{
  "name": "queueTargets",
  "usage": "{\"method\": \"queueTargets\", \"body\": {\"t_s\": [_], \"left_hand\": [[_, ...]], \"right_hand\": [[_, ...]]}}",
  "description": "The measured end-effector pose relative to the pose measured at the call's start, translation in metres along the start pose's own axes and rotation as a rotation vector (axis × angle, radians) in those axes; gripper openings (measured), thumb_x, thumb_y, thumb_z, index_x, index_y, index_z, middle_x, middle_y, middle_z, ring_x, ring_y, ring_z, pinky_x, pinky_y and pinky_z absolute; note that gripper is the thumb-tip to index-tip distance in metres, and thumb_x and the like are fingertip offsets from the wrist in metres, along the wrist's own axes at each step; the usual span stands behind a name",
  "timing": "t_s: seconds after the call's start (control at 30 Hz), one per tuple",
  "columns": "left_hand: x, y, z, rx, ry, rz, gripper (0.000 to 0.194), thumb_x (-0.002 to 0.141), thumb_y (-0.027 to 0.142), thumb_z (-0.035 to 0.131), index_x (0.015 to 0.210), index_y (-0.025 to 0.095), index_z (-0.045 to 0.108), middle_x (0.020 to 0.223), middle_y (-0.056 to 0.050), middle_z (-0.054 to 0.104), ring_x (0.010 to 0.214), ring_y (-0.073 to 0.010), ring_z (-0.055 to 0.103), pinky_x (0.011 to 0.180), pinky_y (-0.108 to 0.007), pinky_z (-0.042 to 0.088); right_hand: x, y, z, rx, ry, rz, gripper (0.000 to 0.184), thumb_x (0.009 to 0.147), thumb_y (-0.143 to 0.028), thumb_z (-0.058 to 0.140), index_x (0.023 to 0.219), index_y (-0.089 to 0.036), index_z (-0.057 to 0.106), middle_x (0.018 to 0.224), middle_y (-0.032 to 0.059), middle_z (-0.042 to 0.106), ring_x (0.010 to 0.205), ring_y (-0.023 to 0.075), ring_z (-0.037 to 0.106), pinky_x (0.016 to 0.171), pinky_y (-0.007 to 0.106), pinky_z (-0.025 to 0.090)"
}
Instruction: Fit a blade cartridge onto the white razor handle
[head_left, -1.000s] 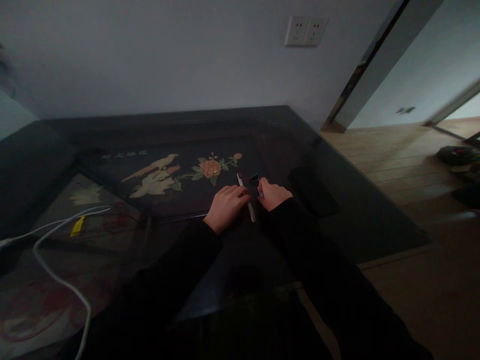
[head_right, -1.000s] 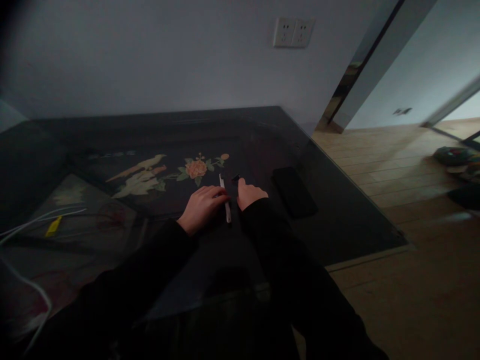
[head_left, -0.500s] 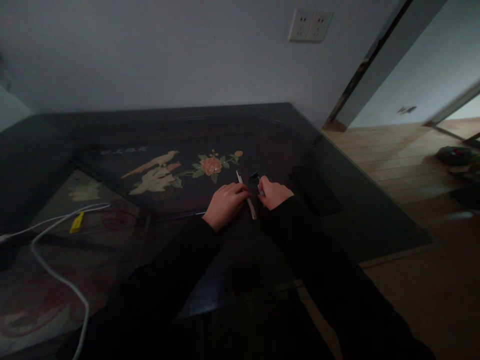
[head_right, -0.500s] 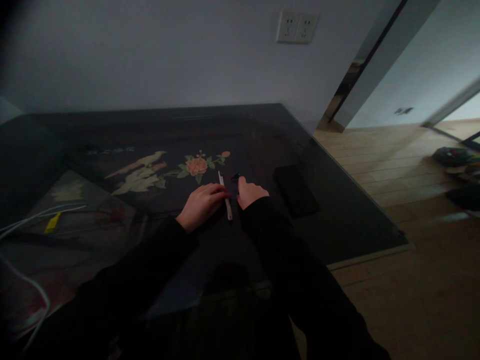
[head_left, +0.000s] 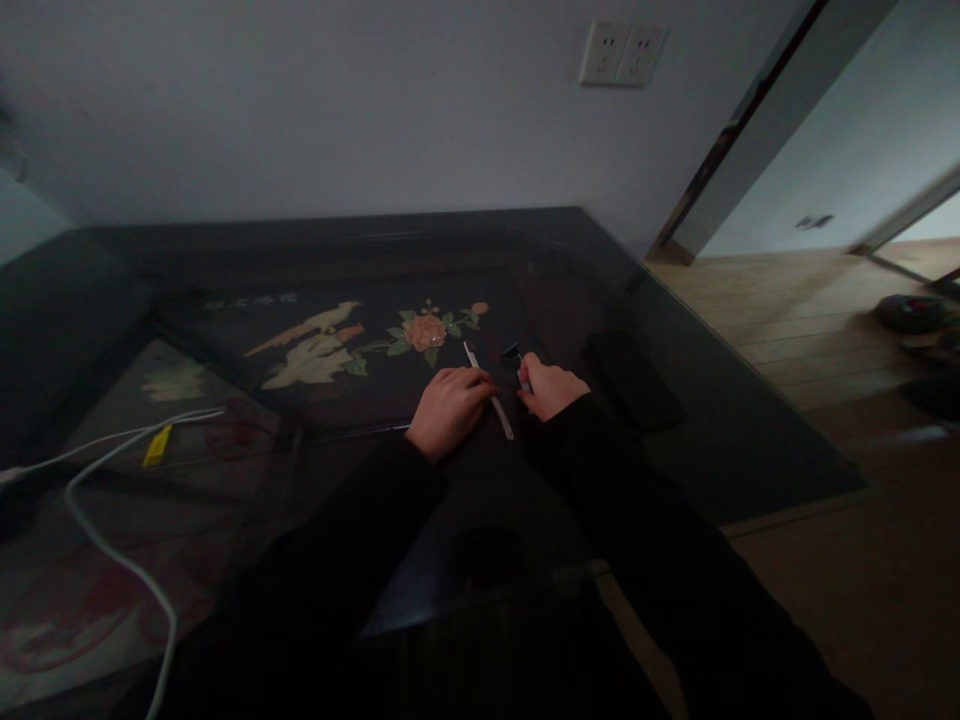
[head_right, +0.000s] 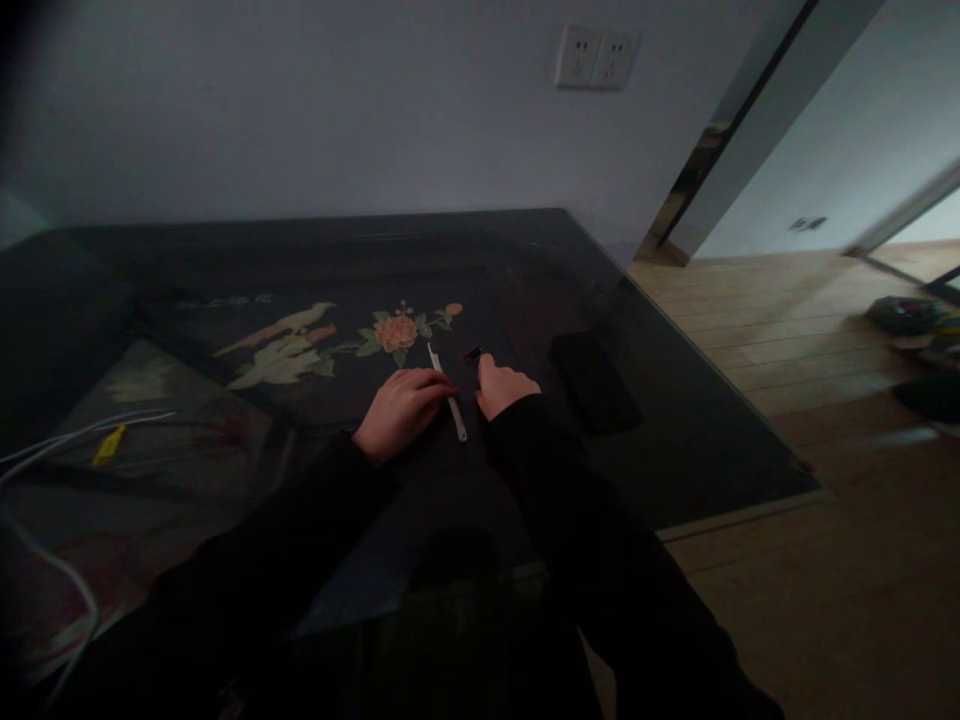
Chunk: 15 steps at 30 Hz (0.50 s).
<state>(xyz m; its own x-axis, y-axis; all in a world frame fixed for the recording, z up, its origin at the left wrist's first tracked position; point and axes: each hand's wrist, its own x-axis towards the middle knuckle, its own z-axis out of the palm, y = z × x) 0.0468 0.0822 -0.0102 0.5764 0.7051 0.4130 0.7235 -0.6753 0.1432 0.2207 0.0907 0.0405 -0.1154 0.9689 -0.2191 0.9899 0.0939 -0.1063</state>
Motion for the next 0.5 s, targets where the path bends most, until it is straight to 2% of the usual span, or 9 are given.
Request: {"method": "queueTargets", "body": {"t_s": [0.3, 0.5], "left_hand": [[0.0008, 0.0041, -0.0025, -0.019, -0.003, -0.015, 0.02, 0.085, 0.012, 0.052, 0.097, 0.019, 0.067, 0.105, -0.007, 0.069, 0.097, -0.0223, 0.063, 0.085, -0.037, 0.045], [0.0, 0.0058, -0.0017, -0.026, 0.044, -0.011, 0.018, 0.088, 0.018, 0.051, 0.096, 0.018, 0.068, 0.105, -0.007, 0.07, 0.096, -0.0221, 0.063, 0.087, -0.038, 0.046]], "right_hand": [[0.0004, -0.0013, 0.0011, 0.006, 0.009, 0.002, 0.024, 0.086, -0.028, 0.051, 0.109, -0.021, 0.049, 0.105, 0.0131, 0.069, 0.098, 0.0331, 0.067, 0.075, 0.039, 0.048], [0.0009, -0.0015, 0.0024, 0.007, 0.031, -0.001, 0.023, 0.087, -0.026, 0.051, 0.109, -0.02, 0.049, 0.104, 0.0134, 0.069, 0.098, 0.0329, 0.067, 0.074, 0.039, 0.049]]}}
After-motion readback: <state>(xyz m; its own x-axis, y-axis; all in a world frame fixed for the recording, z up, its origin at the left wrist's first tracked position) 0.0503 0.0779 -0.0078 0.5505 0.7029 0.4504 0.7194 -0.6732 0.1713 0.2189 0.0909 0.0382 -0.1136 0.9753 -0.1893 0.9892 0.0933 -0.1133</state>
